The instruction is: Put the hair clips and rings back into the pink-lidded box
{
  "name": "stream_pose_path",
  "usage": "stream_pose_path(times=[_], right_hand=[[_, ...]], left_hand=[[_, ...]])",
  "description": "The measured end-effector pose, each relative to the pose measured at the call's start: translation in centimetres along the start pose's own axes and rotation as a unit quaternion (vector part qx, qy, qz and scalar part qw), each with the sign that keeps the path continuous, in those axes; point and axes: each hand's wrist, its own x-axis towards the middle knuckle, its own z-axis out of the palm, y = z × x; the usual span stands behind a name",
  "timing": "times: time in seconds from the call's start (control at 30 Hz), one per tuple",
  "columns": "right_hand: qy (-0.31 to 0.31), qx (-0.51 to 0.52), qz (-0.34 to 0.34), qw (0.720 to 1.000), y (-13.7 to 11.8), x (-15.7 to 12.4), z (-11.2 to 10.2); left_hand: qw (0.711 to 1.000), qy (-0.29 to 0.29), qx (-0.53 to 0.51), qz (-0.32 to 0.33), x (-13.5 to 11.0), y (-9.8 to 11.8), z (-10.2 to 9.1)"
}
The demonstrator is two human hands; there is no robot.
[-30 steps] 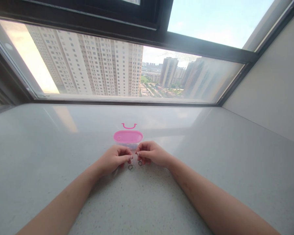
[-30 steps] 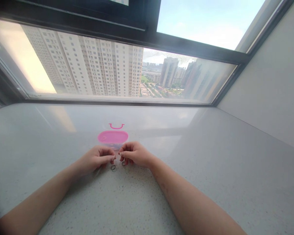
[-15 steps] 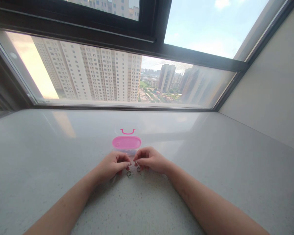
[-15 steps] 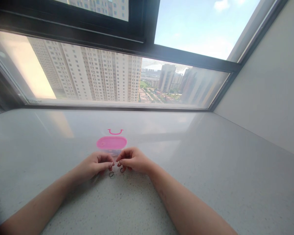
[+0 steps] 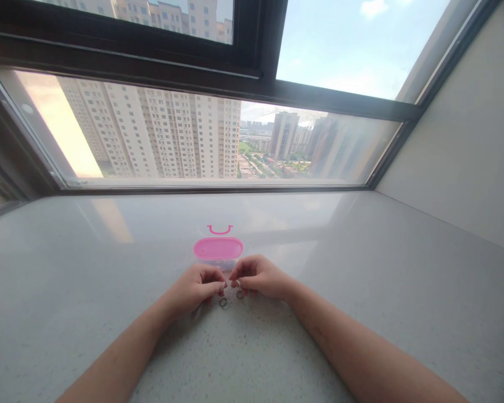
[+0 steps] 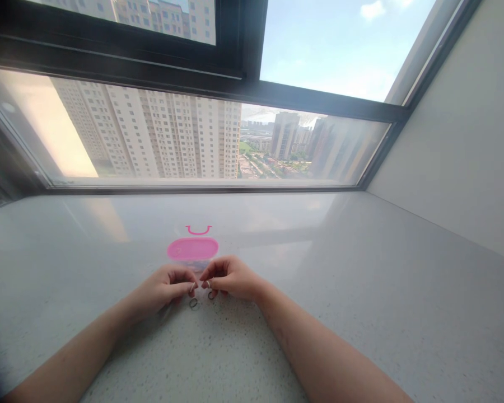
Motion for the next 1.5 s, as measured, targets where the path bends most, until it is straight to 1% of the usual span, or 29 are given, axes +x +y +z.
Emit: stream_pose_path(times=[0.1,0.27,0.47,0.6,0.7,0.97,1.3,1.5], right_hand=[[0.001,0.007,-0.005,1.0,0.1,0.0,0.0],[0.01,0.012,0.007,1.0,-0.1,0.0,0.0],[0.017,0.008,0.005,1.0,-0.2,0.0,0.2],[0.019,0.016,0.001,1.0,-0.2,0.1,0.2],[0.025,0.025,0.007,0.999,-0.2,0.2,0.2],[0.029,0.02,0.009,0.999,-0.1,0.1,0.2],[0.031,0.012,0.014,0.999,-0.3,0.1,0.3],[0.033,0.007,0.016,0.999,-0.2,0.1,0.3]], left_hand=[[1.0,-0.003,0.003,0.001,0.0,-0.1,0.0],[1.0,0.0,0.008,0.006,0.1,0.0,-0.1],[1.0,0.005,0.013,-0.003,0.0,0.3,-0.1],[1.0,0.008,0.01,0.009,0.0,0.4,-0.1],[1.0,0.01,0.01,0.003,0.1,0.3,-0.1],[1.0,0.012,-0.001,0.003,0.1,0.2,-0.1],[1.0,0.019,-0.004,-0.003,-0.1,1.0,0.1],[1.0,0.018,-0.005,-0.003,0.0,0.7,0.1]])
